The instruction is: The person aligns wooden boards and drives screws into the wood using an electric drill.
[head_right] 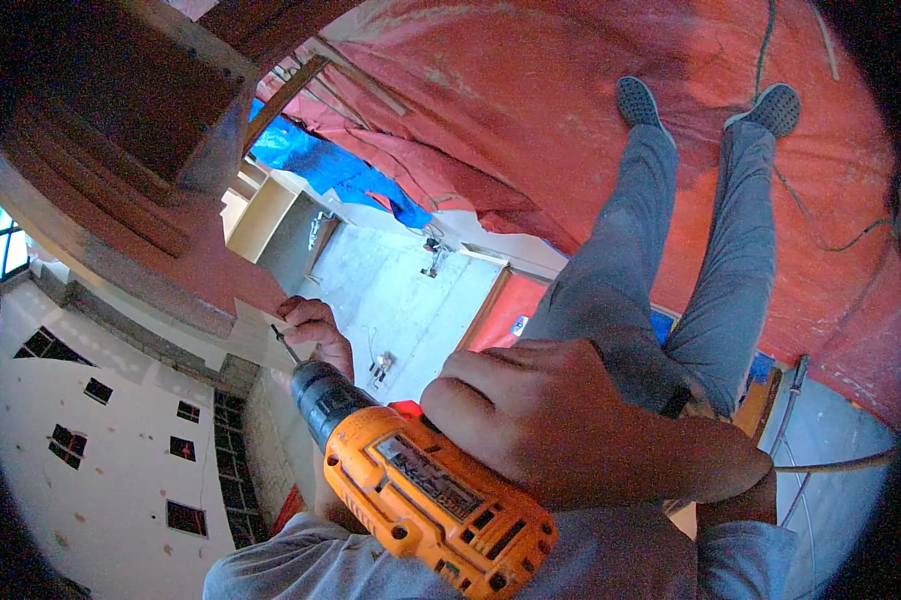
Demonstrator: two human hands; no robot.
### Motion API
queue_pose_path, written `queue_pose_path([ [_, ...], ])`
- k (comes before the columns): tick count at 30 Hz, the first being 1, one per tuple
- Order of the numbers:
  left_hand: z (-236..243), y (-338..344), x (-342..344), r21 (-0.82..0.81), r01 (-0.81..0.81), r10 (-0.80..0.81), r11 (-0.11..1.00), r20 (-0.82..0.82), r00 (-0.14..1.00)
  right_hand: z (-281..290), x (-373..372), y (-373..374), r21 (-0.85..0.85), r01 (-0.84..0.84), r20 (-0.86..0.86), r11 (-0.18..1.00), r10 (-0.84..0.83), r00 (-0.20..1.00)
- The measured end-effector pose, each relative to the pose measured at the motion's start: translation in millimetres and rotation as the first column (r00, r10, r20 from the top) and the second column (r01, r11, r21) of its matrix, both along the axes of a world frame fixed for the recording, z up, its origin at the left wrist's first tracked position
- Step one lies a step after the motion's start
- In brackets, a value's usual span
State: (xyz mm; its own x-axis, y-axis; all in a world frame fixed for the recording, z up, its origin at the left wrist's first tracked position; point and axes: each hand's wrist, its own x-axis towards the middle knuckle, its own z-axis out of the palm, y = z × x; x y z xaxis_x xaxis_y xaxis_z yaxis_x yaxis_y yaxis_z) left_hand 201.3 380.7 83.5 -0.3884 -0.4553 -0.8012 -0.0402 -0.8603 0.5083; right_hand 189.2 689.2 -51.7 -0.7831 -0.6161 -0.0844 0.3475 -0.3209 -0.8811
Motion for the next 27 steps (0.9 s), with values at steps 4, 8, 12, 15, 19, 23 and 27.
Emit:
queue_pose_path([
  [4, 2, 4, -1, -0.067, -0.080, 0.082, 0.995, 0.022, 0.996, -4, 0, -6, -0.015, 0.011, -0.005, 1.000, -0.011, 1.000],
  [8, -17, 15, -10, 0.061, -0.106, 0.104, 0.993, 0.037, 0.994, 3, -8, 9, 0.086, 0.018, -0.009, 0.996, -0.017, 1.000],
  [12, 3, 12, -1, -0.077, -0.092, 0.096, 0.993, 0.047, 0.994, -5, 2, -14, -0.002, 0.026, -0.023, 1.000, -0.026, 0.999],
  [15, 0, 12, -2, -0.058, -0.142, 0.145, 0.988, 0.047, 0.988, -7, -2, -13, 0.006, 0.018, -0.022, 1.000, -0.018, 1.000],
  [19, -1, 9, -1, -0.040, -0.141, 0.142, 0.989, 0.042, 0.989, -9, -2, -16, 0.034, -0.003, -0.026, 0.999, 0.004, 1.000],
  [23, 7, 10, 9, -0.014, 0.096, -0.094, 0.995, 0.120, 0.988, -7, 0, -15, 0.081, -0.082, -0.049, 0.993, 0.086, 0.995],
  [27, 2, 4, 28, -0.263, 0.211, -0.175, 0.941, 0.153, 0.973, -4, 0, -12, 0.016, -0.030, -0.043, 0.999, 0.031, 0.999],
])
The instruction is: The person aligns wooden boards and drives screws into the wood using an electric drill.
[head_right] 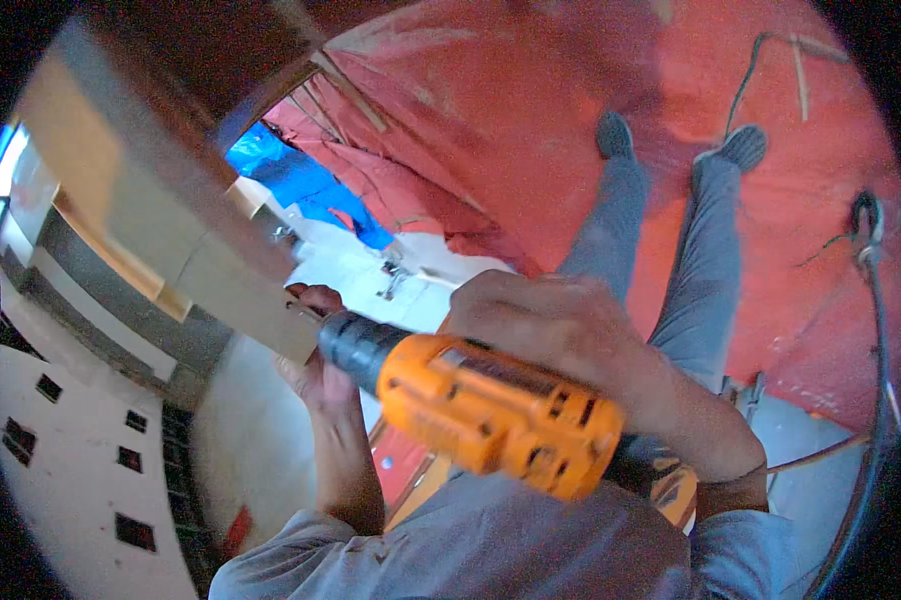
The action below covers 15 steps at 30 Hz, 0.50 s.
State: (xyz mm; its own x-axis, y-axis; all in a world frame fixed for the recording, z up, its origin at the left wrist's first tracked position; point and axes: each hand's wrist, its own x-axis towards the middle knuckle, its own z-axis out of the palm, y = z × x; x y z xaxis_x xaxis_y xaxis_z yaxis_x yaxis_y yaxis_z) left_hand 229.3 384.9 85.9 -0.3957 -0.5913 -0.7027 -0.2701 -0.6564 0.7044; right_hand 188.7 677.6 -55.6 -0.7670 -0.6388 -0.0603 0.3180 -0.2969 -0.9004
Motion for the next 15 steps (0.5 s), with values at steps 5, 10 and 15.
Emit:
queue_pose_path([
  [5, -31, 13, 21, 0.059, 0.022, -0.018, 0.998, -0.062, 0.998, -17, 32, 3, -0.015, 0.017, 0.010, 1.000, -0.017, 1.000],
  [10, -69, 18, 60, 0.099, -0.011, 0.031, 0.995, -0.205, 0.978, -25, 61, 13, 0.149, -0.046, -0.100, 0.988, 0.061, 0.993],
  [15, -81, 18, 83, 0.103, 0.060, -0.033, 0.993, -0.241, 0.970, -36, 86, 13, 0.356, -0.008, -0.219, 0.934, 0.092, 0.971],
])
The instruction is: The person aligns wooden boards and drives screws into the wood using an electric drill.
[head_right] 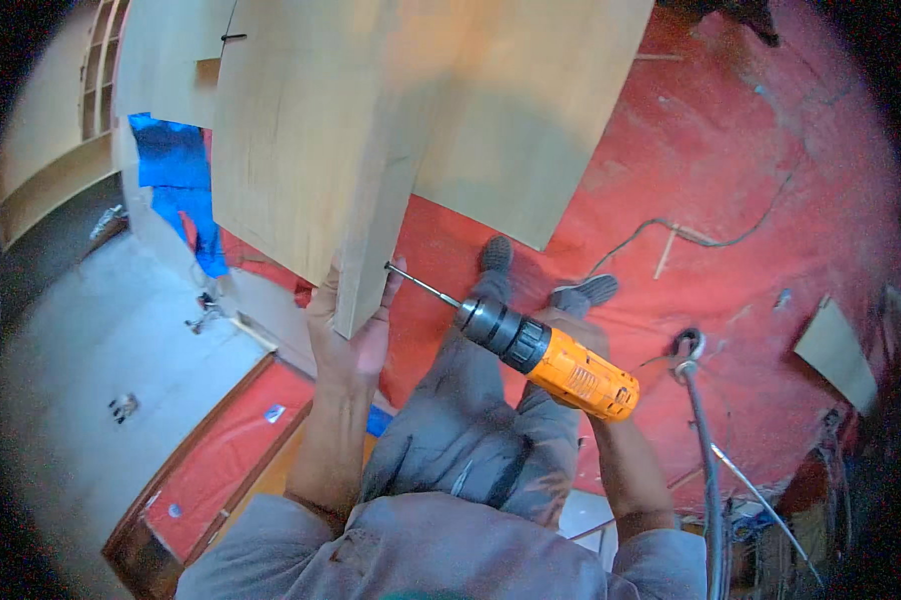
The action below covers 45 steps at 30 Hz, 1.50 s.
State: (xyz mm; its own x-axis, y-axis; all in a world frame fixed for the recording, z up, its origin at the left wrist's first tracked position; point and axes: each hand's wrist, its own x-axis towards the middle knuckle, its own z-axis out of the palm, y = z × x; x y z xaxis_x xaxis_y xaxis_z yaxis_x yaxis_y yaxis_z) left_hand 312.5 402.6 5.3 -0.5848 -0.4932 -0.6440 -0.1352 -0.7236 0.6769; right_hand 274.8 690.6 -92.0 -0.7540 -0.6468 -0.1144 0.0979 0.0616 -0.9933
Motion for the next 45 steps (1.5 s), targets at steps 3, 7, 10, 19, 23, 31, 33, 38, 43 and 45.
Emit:
queue_pose_path([
  [3, -11, 9, 5, -0.053, -0.127, 0.130, 0.991, 0.065, 0.989, -9, -10, 6, 0.017, -0.019, 0.052, 1.000, 0.018, 0.998],
  [7, -8, 24, -10, -0.037, -0.210, 0.210, 0.977, -0.007, 0.978, -8, -8, 9, 0.128, -0.010, 0.294, 0.992, -0.028, 0.955],
  [10, -6, 26, -11, 0.004, -0.199, 0.199, 0.980, -0.015, 0.980, 2, -6, 9, 0.082, 0.027, 0.410, 0.996, -0.058, 0.910],
  [19, -14, 29, 2, -0.274, -0.045, 0.072, 0.961, 0.090, 0.993, 15, -16, -6, 0.147, 0.030, 0.330, 0.989, -0.077, 0.941],
  [23, -7, 27, -5, -0.101, -0.162, 0.169, 0.982, 0.071, 0.983, 12, -22, -9, 0.106, 0.052, 0.154, 0.993, -0.068, 0.986],
  [31, -2, 22, -11, -0.045, -0.167, 0.168, 0.985, 0.011, 0.986, 23, -23, 0, 0.182, -0.038, 0.279, 0.982, -0.015, 0.960],
  [33, -1, 20, -11, -0.037, -0.199, 0.199, 0.979, -0.006, 0.980, 25, -26, 3, 0.277, -0.093, 0.216, 0.956, 0.032, 0.976],
  [38, -22, 19, 1, -0.033, -0.157, 0.155, 0.987, -0.040, 0.987, -19, -10, 48, 0.174, 0.044, 0.295, 0.984, -0.095, 0.951],
  [43, 4, 15, -8, -0.063, 0.005, -0.004, 0.998, 0.015, 1.000, 8, -10, 54, 0.302, -0.088, 0.203, 0.949, 0.026, 0.979],
  [45, 8, 13, -16, -0.005, 0.041, -0.041, 0.999, 0.004, 0.999, -6, 0, 76, 0.290, -0.042, 0.340, 0.956, -0.062, 0.938],
])
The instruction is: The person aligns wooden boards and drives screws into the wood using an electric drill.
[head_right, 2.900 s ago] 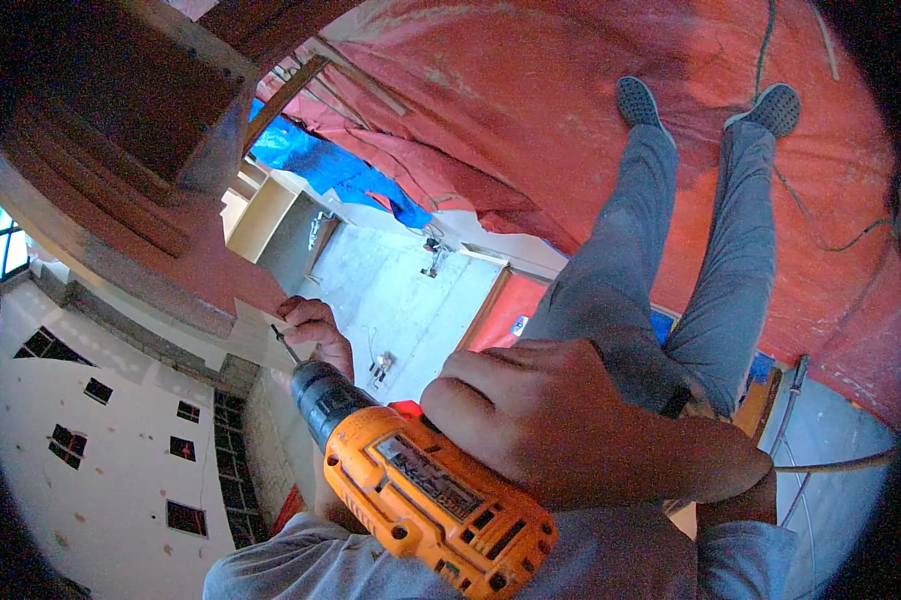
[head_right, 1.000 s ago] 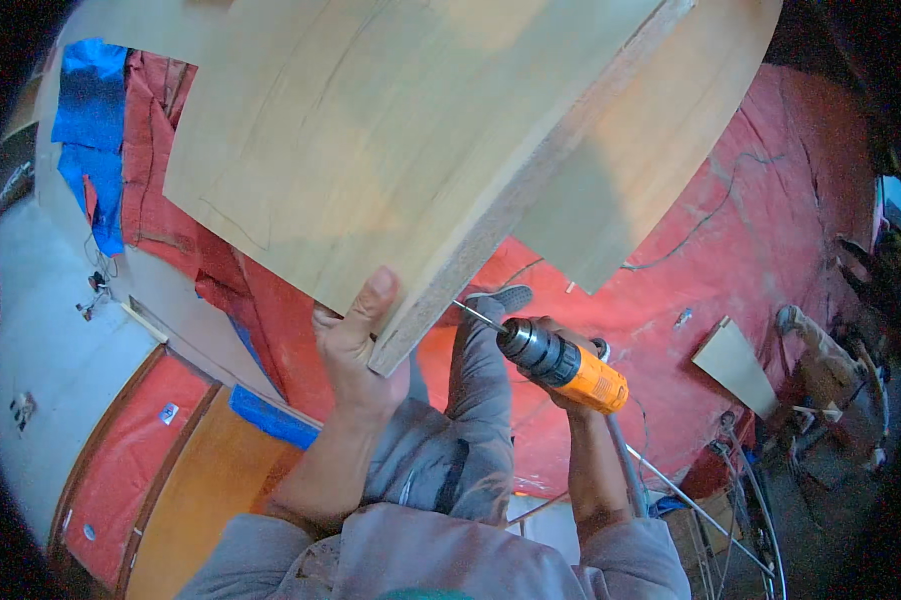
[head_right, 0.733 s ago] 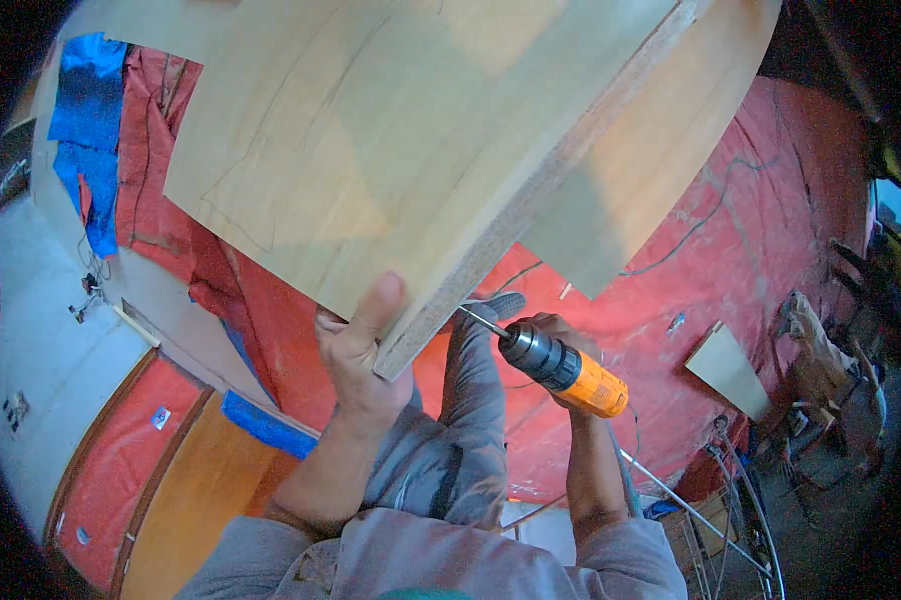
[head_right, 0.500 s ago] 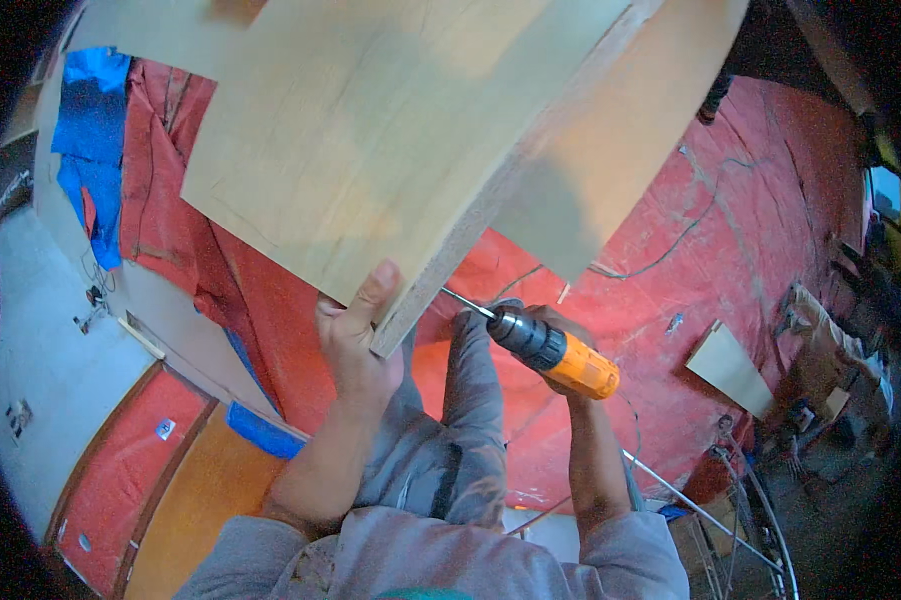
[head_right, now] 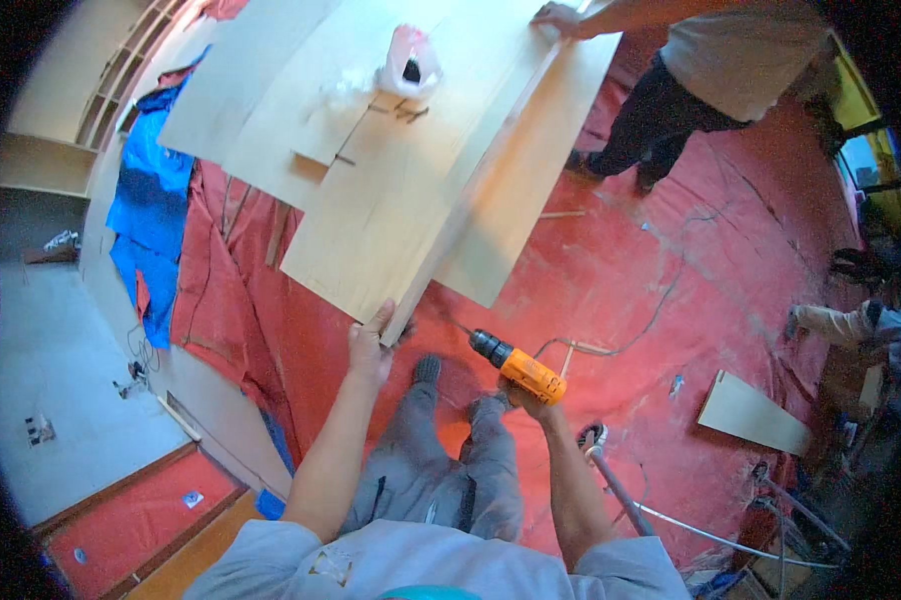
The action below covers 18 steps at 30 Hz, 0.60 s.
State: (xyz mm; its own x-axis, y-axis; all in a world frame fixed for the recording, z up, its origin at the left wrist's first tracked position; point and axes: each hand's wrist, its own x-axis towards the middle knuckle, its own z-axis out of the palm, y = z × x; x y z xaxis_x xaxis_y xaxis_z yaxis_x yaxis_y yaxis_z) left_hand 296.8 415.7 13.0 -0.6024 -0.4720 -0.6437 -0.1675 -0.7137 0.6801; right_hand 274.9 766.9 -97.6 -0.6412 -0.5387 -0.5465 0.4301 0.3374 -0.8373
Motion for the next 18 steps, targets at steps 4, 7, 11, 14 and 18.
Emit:
queue_pose_path([
  [4, -12, -18, 14, 0.138, 0.107, -0.104, 0.985, -0.028, 0.994, 53, 36, 37, 0.070, 0.288, -0.006, 0.955, -0.288, 0.958],
  [7, -17, -22, 15, 0.167, 0.146, -0.136, 0.975, -0.069, 0.988, 73, 57, 98, 0.146, 0.309, -0.013, 0.940, -0.310, 0.951],
  [11, -7, -16, 9, 0.056, 0.108, -0.106, 0.993, -0.026, 0.994, 81, 77, 182, 0.324, 0.303, -0.005, 0.896, -0.319, 0.948],
  [14, -9, -19, 15, -0.011, 0.073, -0.073, 0.997, 0.054, 0.996, 121, 67, 208, 0.353, 0.320, 0.085, 0.879, -0.371, 0.925],
  [18, 20, -5, -1, -0.092, 0.059, -0.041, 0.994, 0.186, 0.982, 108, 47, 240, 0.235, 0.454, 0.034, 0.860, -0.474, 0.880],
])
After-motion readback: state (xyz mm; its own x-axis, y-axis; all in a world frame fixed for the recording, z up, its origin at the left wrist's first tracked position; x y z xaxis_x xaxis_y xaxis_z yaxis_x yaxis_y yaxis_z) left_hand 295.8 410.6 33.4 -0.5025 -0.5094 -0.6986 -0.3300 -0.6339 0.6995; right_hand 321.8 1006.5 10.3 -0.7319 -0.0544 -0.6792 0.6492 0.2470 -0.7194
